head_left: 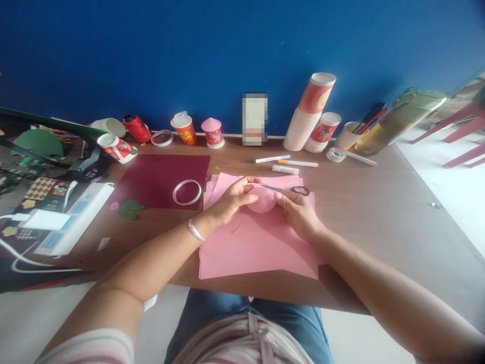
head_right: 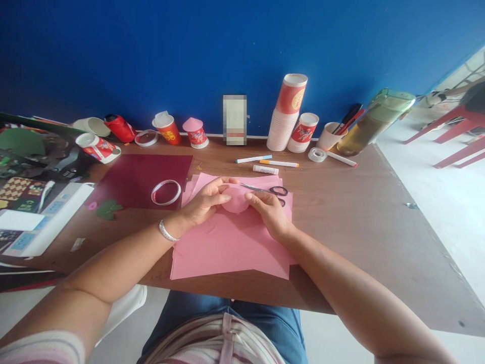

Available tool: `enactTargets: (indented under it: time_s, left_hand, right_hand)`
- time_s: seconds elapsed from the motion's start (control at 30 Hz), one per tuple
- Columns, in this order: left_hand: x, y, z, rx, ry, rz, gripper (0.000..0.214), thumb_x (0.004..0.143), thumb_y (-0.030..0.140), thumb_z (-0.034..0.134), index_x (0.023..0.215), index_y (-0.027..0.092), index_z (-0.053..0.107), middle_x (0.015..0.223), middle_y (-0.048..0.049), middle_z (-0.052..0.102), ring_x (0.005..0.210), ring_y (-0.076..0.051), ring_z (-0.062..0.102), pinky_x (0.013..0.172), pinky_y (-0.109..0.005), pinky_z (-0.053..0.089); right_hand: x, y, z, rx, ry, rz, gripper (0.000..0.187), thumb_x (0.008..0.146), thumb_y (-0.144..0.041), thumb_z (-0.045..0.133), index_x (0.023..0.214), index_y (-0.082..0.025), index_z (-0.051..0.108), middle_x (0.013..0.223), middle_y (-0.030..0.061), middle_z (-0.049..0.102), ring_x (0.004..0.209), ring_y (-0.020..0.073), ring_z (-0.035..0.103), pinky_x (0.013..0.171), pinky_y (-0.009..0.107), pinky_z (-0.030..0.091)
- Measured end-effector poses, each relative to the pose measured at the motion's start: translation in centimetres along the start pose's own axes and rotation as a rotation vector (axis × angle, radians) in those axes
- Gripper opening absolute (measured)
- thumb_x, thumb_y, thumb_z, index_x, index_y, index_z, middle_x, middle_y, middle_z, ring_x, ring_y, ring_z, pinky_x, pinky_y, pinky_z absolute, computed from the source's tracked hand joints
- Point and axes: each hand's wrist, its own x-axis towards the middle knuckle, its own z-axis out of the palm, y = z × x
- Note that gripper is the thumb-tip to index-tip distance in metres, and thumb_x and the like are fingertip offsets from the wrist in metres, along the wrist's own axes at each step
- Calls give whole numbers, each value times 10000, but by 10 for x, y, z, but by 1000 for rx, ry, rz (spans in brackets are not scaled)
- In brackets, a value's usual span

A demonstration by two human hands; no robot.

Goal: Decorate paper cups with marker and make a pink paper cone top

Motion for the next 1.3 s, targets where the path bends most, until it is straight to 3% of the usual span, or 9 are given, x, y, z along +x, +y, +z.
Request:
enactTargets:
  time_s: [0.17, 0.37, 0.57, 0.8, 0.93, 1.1, 1.3]
  left_hand:
    - [-2, -1, 1, 36, -33, -5, 507, 769, 289, 772, 1214, 190, 549, 960, -26, 682, 776, -155, 653, 755, -295, 482]
    - [-1, -2, 1, 71, -43, 15, 515, 772, 288, 777, 1223, 178, 555, 1016, -57, 695, 883, -179, 669, 788, -288, 491]
    - [-3, 0, 2, 56, -32, 1, 507, 770, 292, 777, 1215, 197, 553, 994, -34, 683, 834, -165, 655, 757, -296, 513]
    - [-3, 1, 1, 64, -34, -9, 515, 772, 296, 777, 1226, 196, 556, 1034, -53, 688, 868, -176, 663, 762, -293, 511]
    - [-2, 2, 1, 35, -5, 1, 498, 767, 275, 775, 1207, 184, 562, 1025, -52, 685, 874, -176, 659, 758, -290, 511]
    - [-1, 0, 0, 25, -30, 25, 489, 749, 261, 791, 1184, 174, 586, 999, -55, 705, 859, -179, 670, 789, -298, 490]
    - [0, -1, -2, 32, -19, 36, 499, 740, 279, 803, 1179, 172, 592, 1031, -62, 711, 913, -188, 669, 837, -309, 480]
  right_hand:
    - [-1, -7, 5, 55, -20, 8, 425, 672, -593, 852, 750, -196, 724, 718, 12, 670, 731, 180, 592, 716, 317, 457]
    - [-2, -10, 6, -27, -14, 13, 456, 688, -597, 834, 631, -188, 641, 615, -23, 553, 593, 121, 442, 574, 278, 341]
    - [-3, -9, 6, 55, -85, 5, 412, 668, -560, 863, 779, -197, 703, 701, -4, 648, 669, 160, 557, 640, 295, 428]
    - [-2, -6, 5, 94, -81, 6, 372, 673, -517, 875, 823, -213, 723, 765, 10, 692, 748, 192, 618, 735, 332, 485]
    - [0, 0, 1, 167, 12, -56, 333, 764, -526, 813, 873, -226, 718, 834, 21, 692, 820, 195, 618, 835, 354, 484]
    - [2, 0, -1, 133, 87, -42, 326, 779, -524, 799, 762, -213, 703, 708, 0, 625, 711, 165, 550, 738, 322, 445]
    - [0, -2, -3, -6, 111, -46, 413, 830, -611, 708, 751, -206, 717, 728, 16, 664, 731, 191, 581, 708, 322, 434]
